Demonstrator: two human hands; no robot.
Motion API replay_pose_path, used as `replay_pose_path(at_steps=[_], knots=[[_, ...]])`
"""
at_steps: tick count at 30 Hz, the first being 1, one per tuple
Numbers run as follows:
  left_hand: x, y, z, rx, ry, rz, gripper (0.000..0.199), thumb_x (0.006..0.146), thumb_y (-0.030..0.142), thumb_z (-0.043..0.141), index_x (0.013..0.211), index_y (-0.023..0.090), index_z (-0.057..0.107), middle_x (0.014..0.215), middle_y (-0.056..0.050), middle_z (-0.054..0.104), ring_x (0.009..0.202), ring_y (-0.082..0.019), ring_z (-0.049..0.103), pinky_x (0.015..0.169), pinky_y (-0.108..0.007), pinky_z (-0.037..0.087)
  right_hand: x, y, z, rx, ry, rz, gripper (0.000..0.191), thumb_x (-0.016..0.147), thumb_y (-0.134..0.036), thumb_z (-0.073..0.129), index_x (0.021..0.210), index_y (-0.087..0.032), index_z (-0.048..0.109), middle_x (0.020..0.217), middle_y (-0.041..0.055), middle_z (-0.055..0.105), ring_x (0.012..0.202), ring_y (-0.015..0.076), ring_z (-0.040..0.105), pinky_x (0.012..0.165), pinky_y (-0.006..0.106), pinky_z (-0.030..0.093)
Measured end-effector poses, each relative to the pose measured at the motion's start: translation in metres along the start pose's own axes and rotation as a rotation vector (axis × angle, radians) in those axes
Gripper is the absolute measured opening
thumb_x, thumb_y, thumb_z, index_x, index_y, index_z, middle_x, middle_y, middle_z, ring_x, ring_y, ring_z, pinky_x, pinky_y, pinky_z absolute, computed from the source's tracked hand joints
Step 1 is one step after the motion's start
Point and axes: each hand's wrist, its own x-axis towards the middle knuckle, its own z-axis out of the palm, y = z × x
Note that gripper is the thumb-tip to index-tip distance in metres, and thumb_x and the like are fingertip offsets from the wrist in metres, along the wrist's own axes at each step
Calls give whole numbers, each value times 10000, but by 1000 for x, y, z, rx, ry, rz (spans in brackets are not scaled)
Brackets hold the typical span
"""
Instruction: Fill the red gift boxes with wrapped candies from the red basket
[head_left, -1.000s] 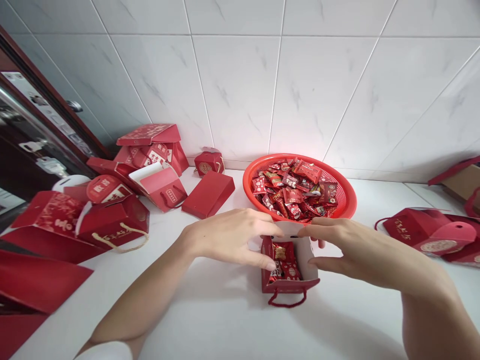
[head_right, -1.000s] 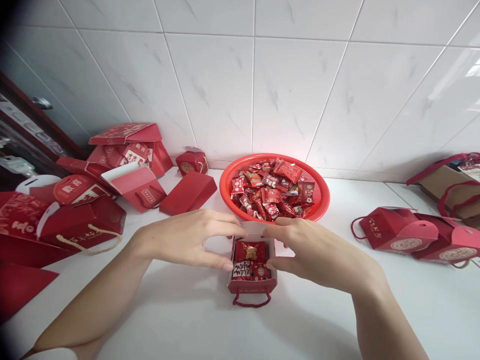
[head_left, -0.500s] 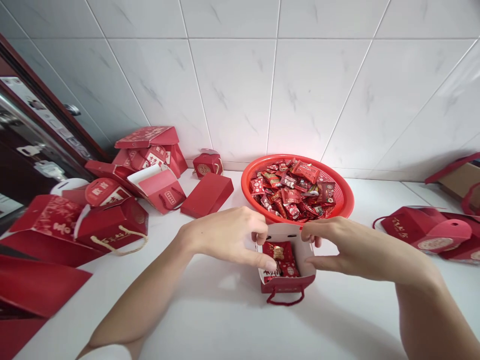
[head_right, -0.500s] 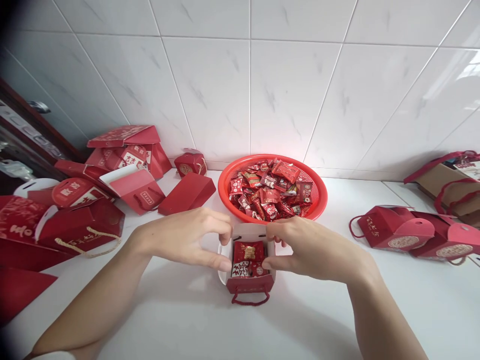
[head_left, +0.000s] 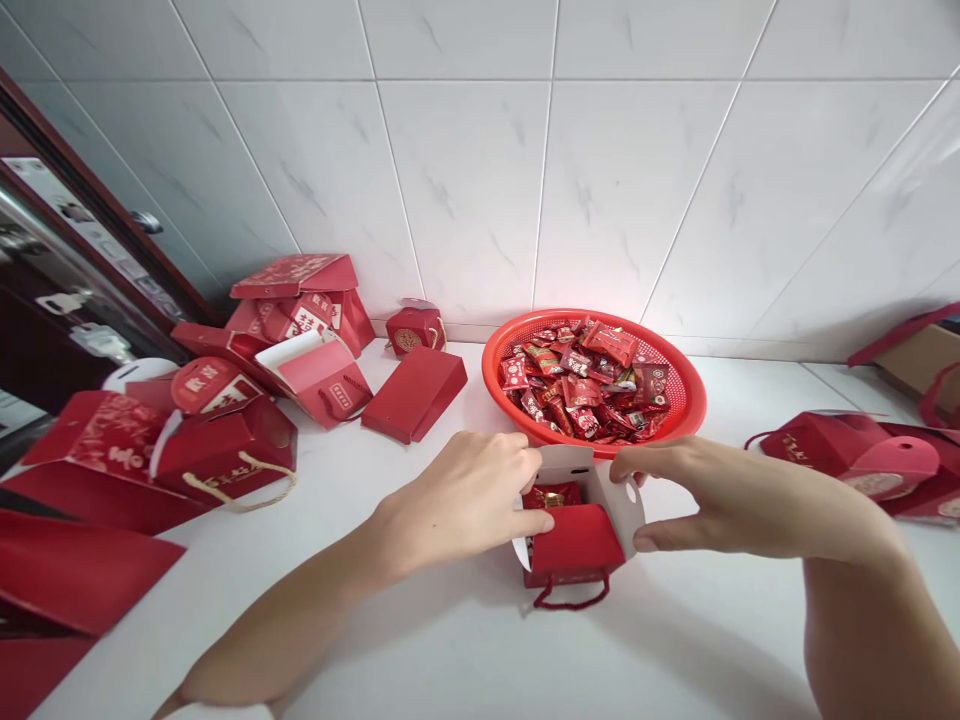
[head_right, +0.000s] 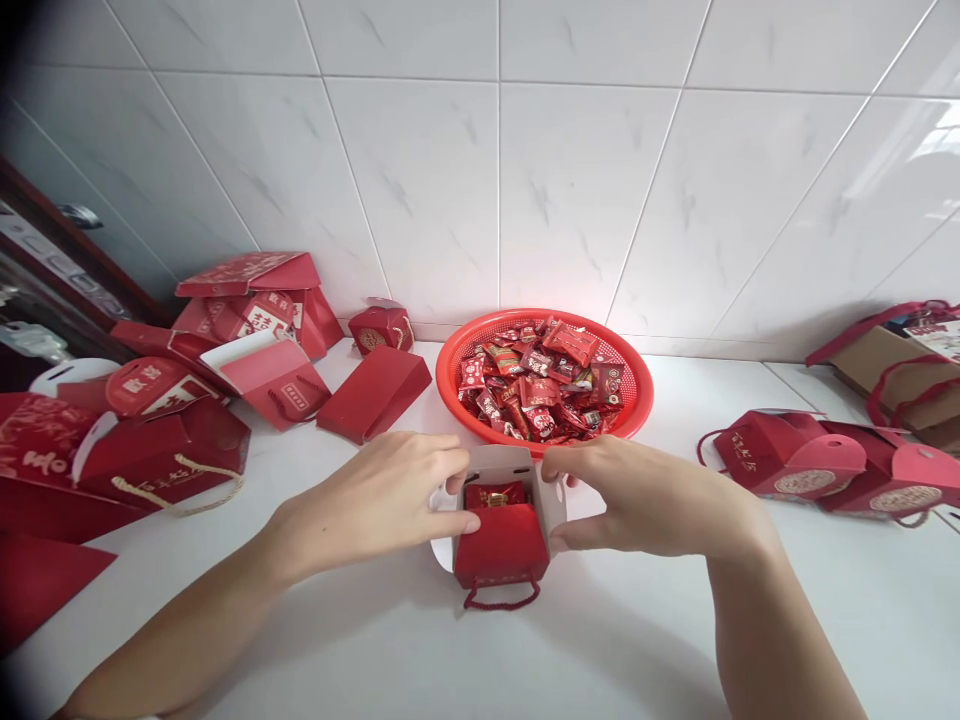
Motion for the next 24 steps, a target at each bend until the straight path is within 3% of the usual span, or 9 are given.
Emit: replay_pose_path(at_steps=[4, 8, 15, 24], knots=[[0, 8, 6, -29, 73, -105, 259, 834, 370, 757, 914, 212, 568, 858, 5, 677, 716, -211, 654, 564, -308, 321, 1, -3, -1, 6, -22, 9, 501, 888, -589, 635, 1234, -227, 666, 1203, 94, 730, 1043, 317, 671, 876, 442, 515], [-2, 12, 12, -24, 103, -148, 416, 819, 319, 794, 1153, 211, 571, 942, -9, 689, 786, -236, 681, 602, -316, 354, 2, -7, -3, 1, -43, 29, 448, 890, -533, 643, 1213, -222, 655, 1180, 88, 725, 1018, 305, 669, 839, 418, 506], [-3, 9, 14, 3, -5, 12, 117, 893, 313, 706, 865, 201, 684, 874, -48, 556, 790, -244, 609, 688, -339, 408, 5, -6, -2, -11, -36, -12, 292, 900, -429, 663, 1121, -238, 668, 1096, 67, 731, 951, 276, 665, 808, 384, 507], [-2, 9, 13, -145, -57, 38, 295, 893, 371, 684, 681, 184, 601, 915, -52, 483, 791, -217, 572, 654, -325, 409, 13, -8, 7, -30, 122, -31, 364, 801, -332, 775, 1117, -253, 613, 956, 36, 733, 831, 240, 682, 685, 313, 499]])
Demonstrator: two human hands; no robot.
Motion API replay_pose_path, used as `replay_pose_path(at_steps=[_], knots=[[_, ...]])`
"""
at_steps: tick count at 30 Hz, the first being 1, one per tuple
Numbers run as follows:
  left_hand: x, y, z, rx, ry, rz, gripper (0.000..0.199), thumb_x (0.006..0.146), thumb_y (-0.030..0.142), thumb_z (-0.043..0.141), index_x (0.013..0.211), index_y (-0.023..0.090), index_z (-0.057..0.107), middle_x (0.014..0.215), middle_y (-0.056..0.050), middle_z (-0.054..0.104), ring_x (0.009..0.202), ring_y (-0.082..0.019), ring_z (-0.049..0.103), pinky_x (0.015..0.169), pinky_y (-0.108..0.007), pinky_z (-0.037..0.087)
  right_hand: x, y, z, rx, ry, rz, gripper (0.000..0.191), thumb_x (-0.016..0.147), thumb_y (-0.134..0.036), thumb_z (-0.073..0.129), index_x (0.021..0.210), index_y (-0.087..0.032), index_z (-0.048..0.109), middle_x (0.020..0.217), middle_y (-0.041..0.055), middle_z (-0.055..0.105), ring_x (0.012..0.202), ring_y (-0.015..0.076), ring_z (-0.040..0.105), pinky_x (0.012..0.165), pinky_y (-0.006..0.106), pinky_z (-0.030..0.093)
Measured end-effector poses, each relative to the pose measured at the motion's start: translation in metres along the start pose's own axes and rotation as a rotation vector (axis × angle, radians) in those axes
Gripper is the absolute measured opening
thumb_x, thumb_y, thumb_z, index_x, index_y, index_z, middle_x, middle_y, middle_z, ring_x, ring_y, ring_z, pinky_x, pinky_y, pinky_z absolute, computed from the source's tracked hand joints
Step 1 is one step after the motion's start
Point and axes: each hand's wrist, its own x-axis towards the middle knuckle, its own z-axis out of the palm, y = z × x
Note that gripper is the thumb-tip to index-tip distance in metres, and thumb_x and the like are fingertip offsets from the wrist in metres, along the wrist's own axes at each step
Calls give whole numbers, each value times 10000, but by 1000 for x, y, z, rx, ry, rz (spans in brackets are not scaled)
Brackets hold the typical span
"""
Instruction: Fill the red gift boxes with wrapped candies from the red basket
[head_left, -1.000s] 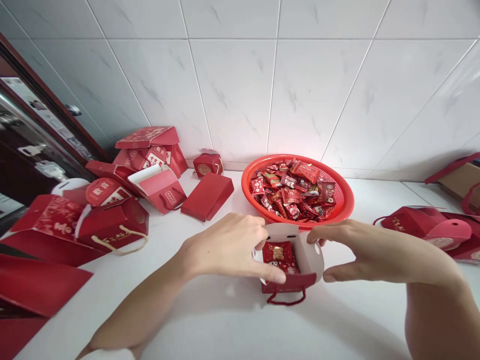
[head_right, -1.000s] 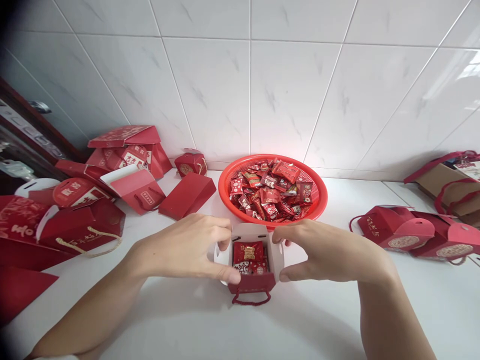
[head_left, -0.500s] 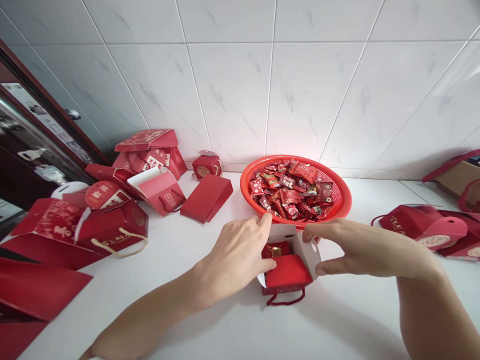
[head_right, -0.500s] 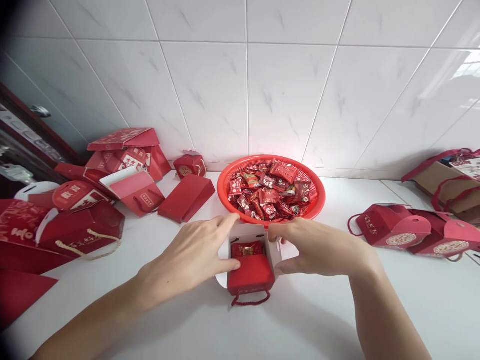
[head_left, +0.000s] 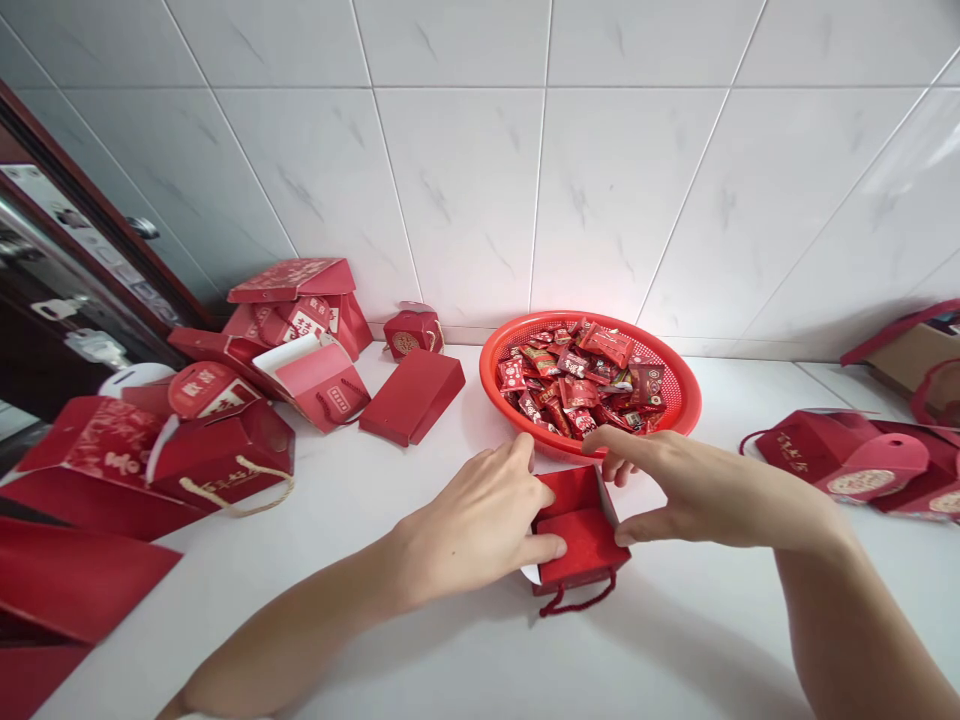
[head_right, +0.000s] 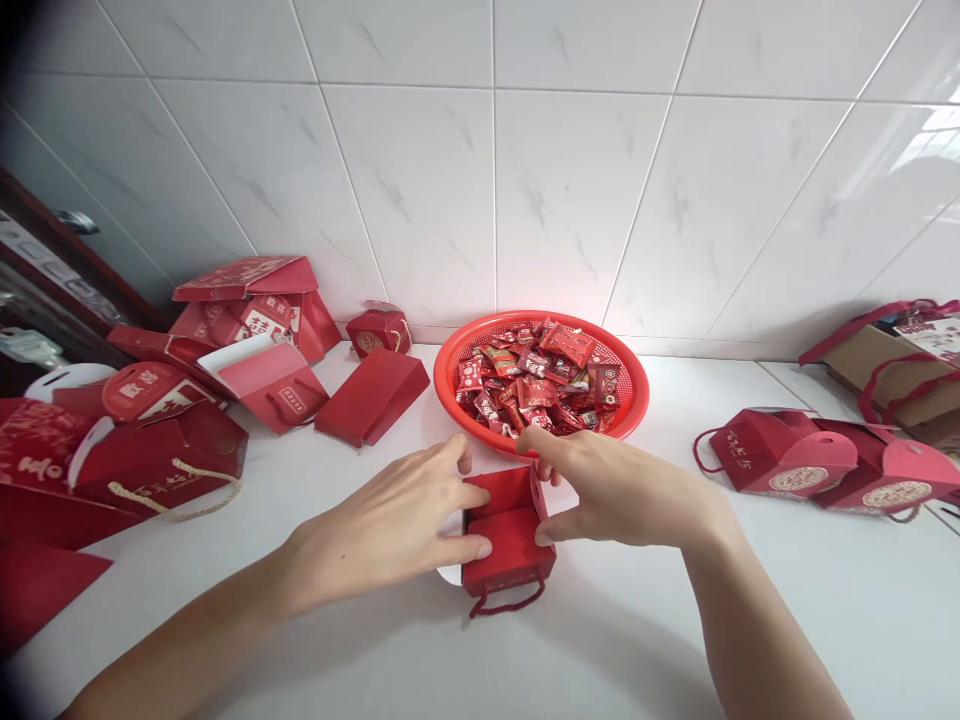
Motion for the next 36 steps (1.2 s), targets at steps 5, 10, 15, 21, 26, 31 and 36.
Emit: replay_pose_path(at_steps=[5, 10, 15, 21, 26, 31, 36], knots=[[3, 4, 3, -42, 38, -4, 200, 840, 331, 719, 751, 190, 608, 954, -49, 521, 828, -222, 609, 688, -327, 445, 11, -10, 5, -44, -83, -10, 235, 790, -248, 763, 941, -226, 584, 900, 3, 698, 712, 172, 600, 595, 277, 412], [6, 5, 5, -110, 87, -13, 260, 868, 431, 704, 830, 202, 586, 950, -41, 570, 873, -238, 631, 725, -336, 462, 14, -13, 3, -16, -171, -67, 135, 817, -229, 774, 836, -198, 644, 922, 18, 696, 762, 172, 605, 630, 277, 405], [10, -3, 2, -330, 76, 67, 405, 899, 616, 666, 928, 217, 607, 1011, -37, 664, 928, -240, 648, 709, -332, 465, 9, -8, -4, 49, -186, -150, 50, 857, -156, 703, 886, -197, 703, 950, 23, 708, 817, 178, 629, 681, 276, 440], [15, -7, 2, -316, 29, 148, 350, 852, 397, 757, 1155, 232, 698, 1137, -67, 659, 988, -250, 669, 763, -333, 502, 8, -2, -6, 41, -207, -196, 169, 847, -86, 657, 929, -190, 762, 998, 53, 744, 903, 212, 654, 762, 300, 481], [20, -6, 9, -244, 6, 123, 357, 838, 310, 738, 1180, 221, 691, 1173, -70, 614, 938, -236, 667, 746, -338, 504, 8, -2, -6, -18, -211, -179, 168, 868, -129, 665, 953, -203, 790, 932, 47, 754, 839, 209, 658, 718, 306, 476], [19, -6, 10, -180, 25, 144, 286, 880, 335, 725, 1138, 214, 699, 1174, -87, 614, 1148, -289, 597, 877, -360, 504, 4, 0, -8, -9, -247, -137, 251, 880, -139, 659, 1070, -228, 797, 1020, 48, 774, 964, 242, 689, 813, 339, 505], [20, -8, 8, -169, -20, 158, 235, 913, 351, 688, 1101, 219, 738, 1135, -82, 646, 1082, -276, 626, 886, -371, 491, 4, 4, -6, 1, -234, -120, 303, 876, -190, 673, 1147, -245, 798, 1081, 71, 775, 1005, 265, 686, 854, 365, 517]])
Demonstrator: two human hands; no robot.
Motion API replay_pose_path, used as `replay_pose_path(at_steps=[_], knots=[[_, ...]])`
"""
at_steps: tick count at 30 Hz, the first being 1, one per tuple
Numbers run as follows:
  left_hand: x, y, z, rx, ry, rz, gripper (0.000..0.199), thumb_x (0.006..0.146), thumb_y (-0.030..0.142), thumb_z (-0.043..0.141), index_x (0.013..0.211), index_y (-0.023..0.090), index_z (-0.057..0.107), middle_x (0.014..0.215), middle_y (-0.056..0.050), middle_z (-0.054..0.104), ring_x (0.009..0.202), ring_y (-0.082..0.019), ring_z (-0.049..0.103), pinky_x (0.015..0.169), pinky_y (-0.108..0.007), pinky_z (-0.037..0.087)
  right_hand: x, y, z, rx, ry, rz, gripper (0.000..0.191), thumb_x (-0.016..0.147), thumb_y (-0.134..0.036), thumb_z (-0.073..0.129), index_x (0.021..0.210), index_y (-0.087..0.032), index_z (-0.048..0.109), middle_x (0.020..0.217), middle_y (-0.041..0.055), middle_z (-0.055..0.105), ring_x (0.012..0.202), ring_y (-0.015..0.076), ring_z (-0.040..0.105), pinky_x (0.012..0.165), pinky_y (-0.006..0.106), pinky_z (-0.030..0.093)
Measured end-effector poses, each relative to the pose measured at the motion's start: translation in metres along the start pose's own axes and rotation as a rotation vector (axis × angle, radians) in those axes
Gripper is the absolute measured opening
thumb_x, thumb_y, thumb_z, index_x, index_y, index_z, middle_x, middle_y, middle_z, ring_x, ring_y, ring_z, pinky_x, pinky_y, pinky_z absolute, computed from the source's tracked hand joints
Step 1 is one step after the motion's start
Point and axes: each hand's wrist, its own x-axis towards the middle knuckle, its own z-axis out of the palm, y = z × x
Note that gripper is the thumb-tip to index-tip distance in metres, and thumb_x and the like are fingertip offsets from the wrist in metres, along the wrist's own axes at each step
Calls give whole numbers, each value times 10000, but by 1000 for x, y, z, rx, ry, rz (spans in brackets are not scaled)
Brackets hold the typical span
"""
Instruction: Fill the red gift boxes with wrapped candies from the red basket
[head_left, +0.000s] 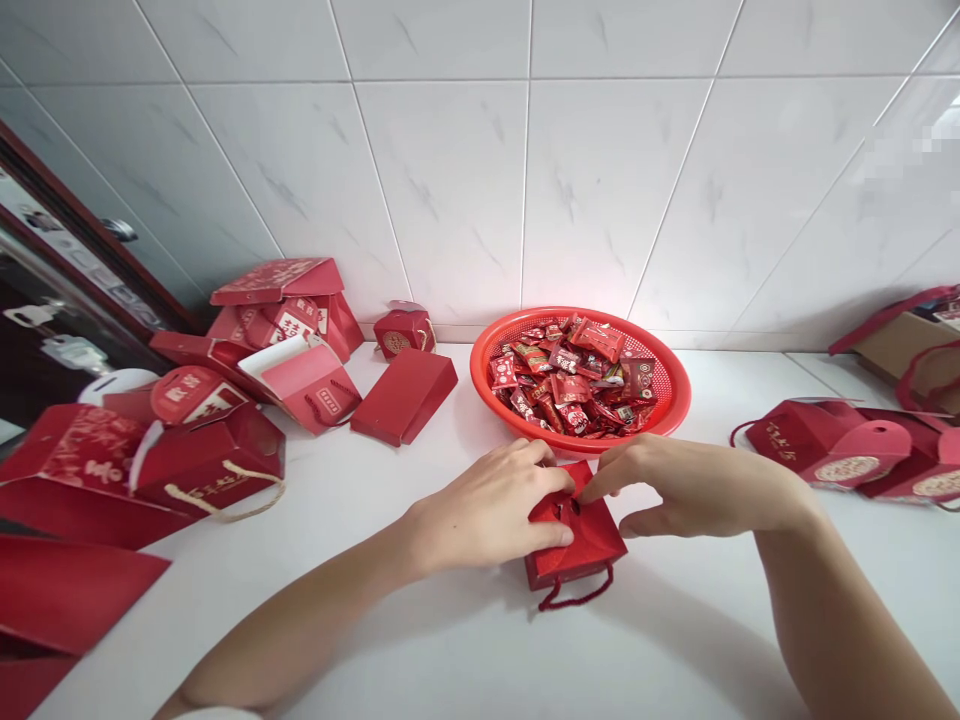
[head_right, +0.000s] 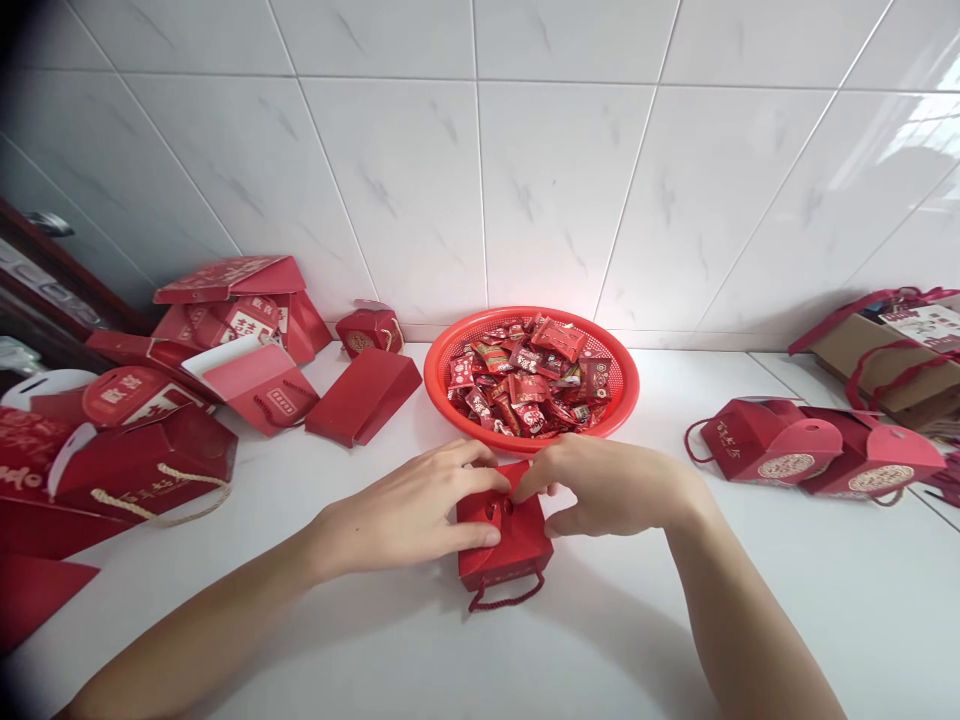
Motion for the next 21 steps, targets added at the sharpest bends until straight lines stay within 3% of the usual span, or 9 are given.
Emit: replay_pose_path(at_steps=[7, 12, 21], knots=[[2, -2, -3, -10, -9, -6, 185, 912, 377, 711, 1014, 238, 777, 1125, -67, 656, 1050, -262, 645, 835, -330, 473, 0, -3, 2, 12, 45, -91, 288, 866, -164, 654, 1101, -255, 794, 956, 40, 763, 883, 222, 680, 762, 297, 499], [2, 0, -3, 9, -10, 8, 181, 909, 381, 728, 966, 224, 799, 1067, -63, 676, 962, -244, 658, 782, -320, 467, -1, -6, 3, -6, 26, -68, 295, 864, -149, 649, 1107, -251, 781, 950, 33, 766, 851, 215, 684, 741, 292, 496], [0, -3, -7, 68, -44, 46, 204, 940, 376, 707, 985, 237, 850, 1133, -78, 706, 1006, -248, 692, 780, -322, 469, 1, -4, 7, 35, 44, -118, 248, 897, -161, 645, 1093, -237, 777, 958, 26, 778, 794, 192, 689, 699, 279, 509]])
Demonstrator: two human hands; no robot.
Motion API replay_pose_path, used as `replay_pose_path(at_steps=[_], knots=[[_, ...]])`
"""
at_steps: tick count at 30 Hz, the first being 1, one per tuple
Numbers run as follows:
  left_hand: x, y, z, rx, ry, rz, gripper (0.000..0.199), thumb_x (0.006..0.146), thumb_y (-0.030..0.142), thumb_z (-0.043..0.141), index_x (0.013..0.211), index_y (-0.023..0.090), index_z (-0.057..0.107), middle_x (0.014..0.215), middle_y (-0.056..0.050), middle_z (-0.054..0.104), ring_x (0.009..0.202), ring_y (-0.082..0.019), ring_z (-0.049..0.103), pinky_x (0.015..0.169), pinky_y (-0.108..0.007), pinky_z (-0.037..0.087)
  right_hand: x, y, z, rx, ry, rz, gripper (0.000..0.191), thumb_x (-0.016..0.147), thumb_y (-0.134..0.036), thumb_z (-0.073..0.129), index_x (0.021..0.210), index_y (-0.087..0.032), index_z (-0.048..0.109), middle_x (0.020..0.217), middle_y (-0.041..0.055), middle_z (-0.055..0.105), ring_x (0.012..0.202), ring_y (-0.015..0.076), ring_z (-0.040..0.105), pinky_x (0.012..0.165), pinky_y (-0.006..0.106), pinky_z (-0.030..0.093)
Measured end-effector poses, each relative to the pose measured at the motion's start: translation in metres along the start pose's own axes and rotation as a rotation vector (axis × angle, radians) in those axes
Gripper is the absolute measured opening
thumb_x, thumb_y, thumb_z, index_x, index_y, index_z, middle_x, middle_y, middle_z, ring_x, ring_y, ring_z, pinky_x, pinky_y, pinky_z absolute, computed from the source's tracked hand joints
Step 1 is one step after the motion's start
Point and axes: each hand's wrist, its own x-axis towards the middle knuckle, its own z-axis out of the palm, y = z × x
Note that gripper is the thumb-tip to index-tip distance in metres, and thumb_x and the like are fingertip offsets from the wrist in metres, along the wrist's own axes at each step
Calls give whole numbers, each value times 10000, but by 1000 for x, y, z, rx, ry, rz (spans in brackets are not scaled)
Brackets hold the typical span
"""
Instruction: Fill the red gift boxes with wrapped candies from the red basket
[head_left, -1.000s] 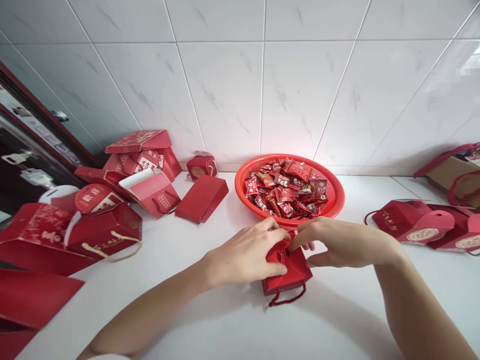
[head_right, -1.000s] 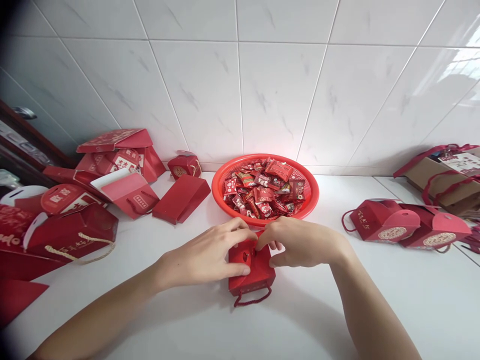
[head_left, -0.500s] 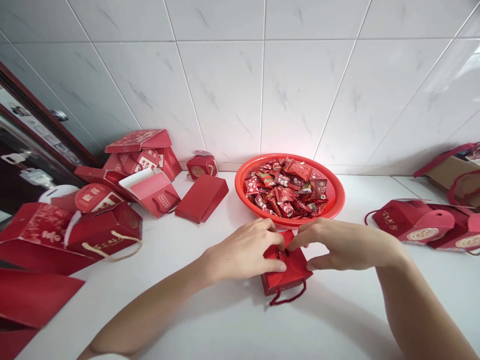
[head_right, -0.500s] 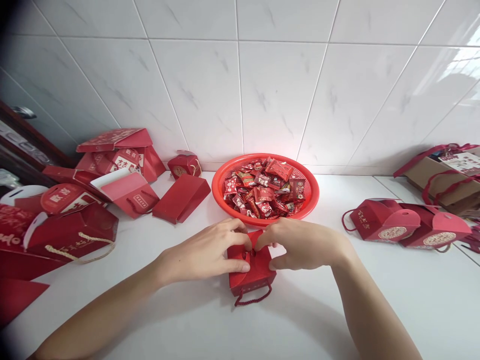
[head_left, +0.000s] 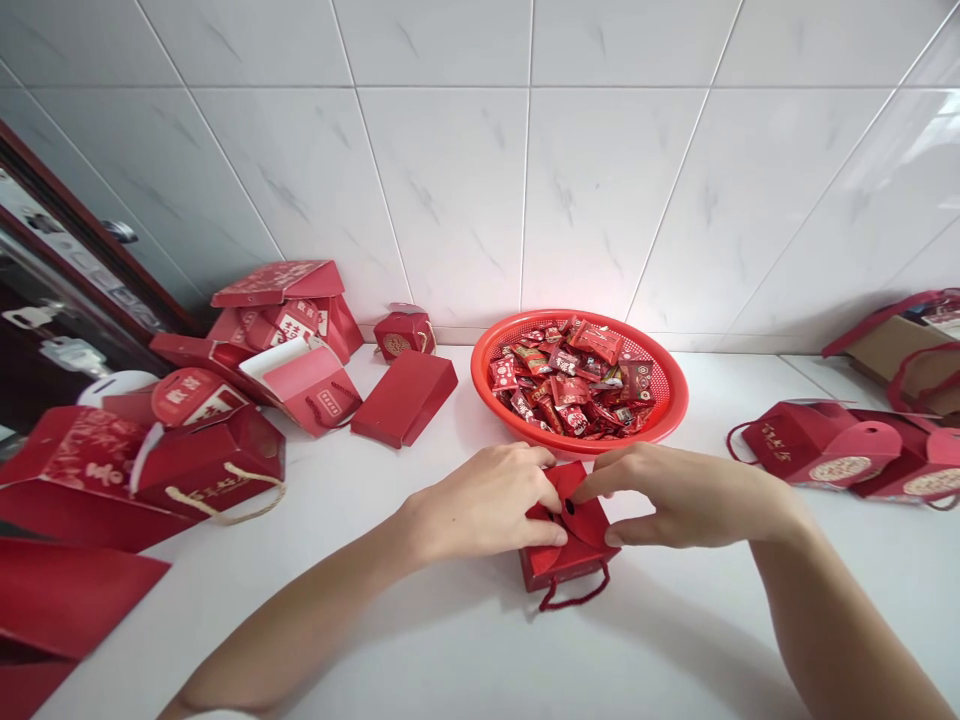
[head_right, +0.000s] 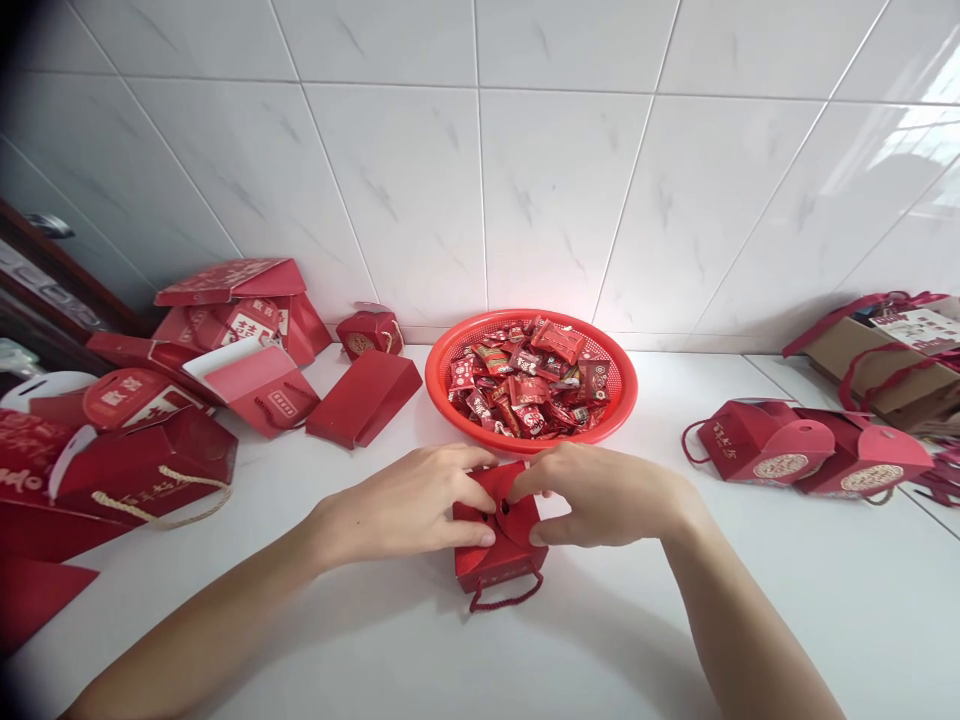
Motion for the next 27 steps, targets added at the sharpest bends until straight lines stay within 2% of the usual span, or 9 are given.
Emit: replay_pose_path(at_steps=[3, 6, 9, 15, 19, 23, 27], knots=[[-4, -3, -5, 21, -20, 40, 186, 944, 363, 702, 1020, 258, 836, 1125, -58, 705, 1008, -242, 696, 763, -301, 472, -5, 7, 9, 36, 93, -30, 268, 941, -211, 653, 1182, -260, 760, 1019, 34, 786, 837, 204, 710, 719, 291, 534], [-7, -7, -11, 35, -39, 50, 258, 926, 350, 730, 1157, 251, 791, 1194, -61, 705, 1075, -258, 694, 816, -304, 482, -16, 13, 21, 62, 194, -24, 337, 978, -292, 664, 1312, -283, 709, 1170, 54, 773, 975, 235, 731, 813, 328, 571], [-8, -8, -13, 24, -28, 65, 288, 948, 341, 706, 1210, 231, 749, 1230, -60, 710, 1087, -256, 696, 844, -313, 484, -24, 14, 34, 107, 285, 5, 387, 1006, -376, 645, 1382, -286, 667, 1266, 69, 750, 1055, 250, 735, 884, 361, 598], [-7, -8, -11, 33, 14, 88, 229, 963, 262, 662, 1175, 223, 739, 1212, -50, 729, 1062, -241, 705, 818, -302, 486, -16, 15, 66, 115, 638, -37, 271, 1013, -360, 641, 1257, -268, 715, 1295, 99, 741, 1139, 267, 731, 949, 394, 624], [-8, -11, -12, 46, 44, 124, 231, 979, 223, 598, 1147, 241, 756, 1262, -57, 721, 1135, -256, 689, 883, -319, 497, -3, 17, 87, 90, 831, -76, 213, 990, -311, 684, 1190, -249, 718, 1292, 121, 720, 1139, 255, 732, 945, 376, 628], [-7, -15, -15, 8, 54, 162, 292, 972, 126, 536, 1110, 224, 774, 1340, -58, 690, 1203, -238, 669, 955, -303, 486, 2, 14, 98, 73, 957, -112, 228, 975, -248, 691, 1203, -247, 706, 1274, 121, 699, 1160, 242, 710, 943, 356, 619], [-4, -22, -19, -71, 65, 181, 228, 965, 126, 576, 1018, 209, 782, 1303, -47, 678, 1145, -203, 678, 976, -284, 481, 6, 1, 97, 73, 1014, -124, 103, 965, -216, 687, 1053, -236, 737, 1103, 89, 683, 1009, 210, 705, 848, 329, 612]])
